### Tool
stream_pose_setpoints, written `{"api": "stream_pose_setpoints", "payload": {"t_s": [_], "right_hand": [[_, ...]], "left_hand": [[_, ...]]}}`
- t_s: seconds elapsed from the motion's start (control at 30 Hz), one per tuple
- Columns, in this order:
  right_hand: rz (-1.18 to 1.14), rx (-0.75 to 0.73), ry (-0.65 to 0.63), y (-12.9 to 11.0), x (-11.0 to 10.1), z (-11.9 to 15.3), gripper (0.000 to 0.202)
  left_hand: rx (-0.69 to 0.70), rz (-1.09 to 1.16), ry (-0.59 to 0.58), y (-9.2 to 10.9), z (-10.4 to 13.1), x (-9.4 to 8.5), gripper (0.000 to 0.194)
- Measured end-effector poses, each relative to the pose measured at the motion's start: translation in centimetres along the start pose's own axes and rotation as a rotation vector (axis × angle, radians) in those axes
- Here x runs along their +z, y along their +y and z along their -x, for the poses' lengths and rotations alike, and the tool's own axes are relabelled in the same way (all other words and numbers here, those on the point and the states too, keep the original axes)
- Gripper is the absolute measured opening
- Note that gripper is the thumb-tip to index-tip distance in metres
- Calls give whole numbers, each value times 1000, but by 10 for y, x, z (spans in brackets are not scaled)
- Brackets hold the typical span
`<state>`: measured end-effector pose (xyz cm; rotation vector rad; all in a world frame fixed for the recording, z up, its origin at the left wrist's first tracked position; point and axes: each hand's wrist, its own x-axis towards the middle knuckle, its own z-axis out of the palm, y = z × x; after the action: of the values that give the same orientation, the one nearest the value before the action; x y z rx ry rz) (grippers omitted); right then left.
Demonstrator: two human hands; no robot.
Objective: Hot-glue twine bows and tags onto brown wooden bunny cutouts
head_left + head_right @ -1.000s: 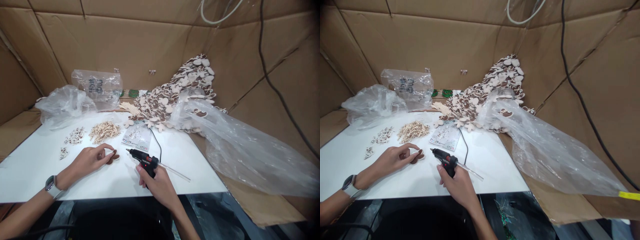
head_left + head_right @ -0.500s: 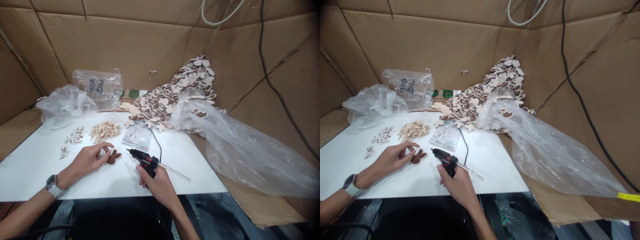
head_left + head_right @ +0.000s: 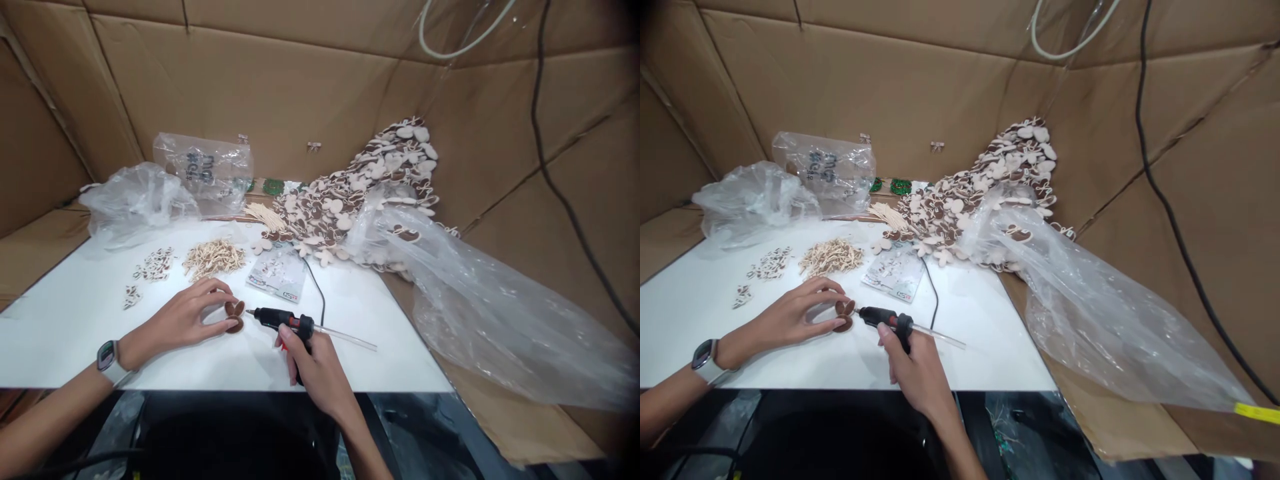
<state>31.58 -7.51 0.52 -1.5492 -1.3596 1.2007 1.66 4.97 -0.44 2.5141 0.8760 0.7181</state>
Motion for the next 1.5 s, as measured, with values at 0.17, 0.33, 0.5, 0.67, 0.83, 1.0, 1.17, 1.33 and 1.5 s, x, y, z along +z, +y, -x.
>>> {"api": "stream_pose_setpoints", "payload": {"t_s": [0.17,0.33,0.5,0.67,0.83,1.0,1.17,1.33,1.5], "right_hand": [[64,-52,-6,-4,1,-1,67],[89,-36,-56,-1,1,-9,80],[86,-24,-61,-2,3,-13,83],[107,-26,-49,-4,4,-10,83],[133,-20,-30,-8,6,-10,79],[197,-21,10,-9,8,-9,76],[245,-35,29,-8,8,-9,75],[258,-40,31,-8,8,-10,72],[265,-26,33,-9,8,-8,70]], "left_hand": [[6,55,0,-2,-2,5,35],[-23,128,0,0,-3,9,34],[-80,181,13,0,-4,12,35],[-109,228,10,0,-4,13,37],[-142,260,-5,2,-4,11,37],[-183,285,-25,5,-5,10,36],[-216,296,-42,6,-6,8,37],[-223,296,-42,5,-5,9,41],[-212,295,-39,5,-5,8,41]]}}
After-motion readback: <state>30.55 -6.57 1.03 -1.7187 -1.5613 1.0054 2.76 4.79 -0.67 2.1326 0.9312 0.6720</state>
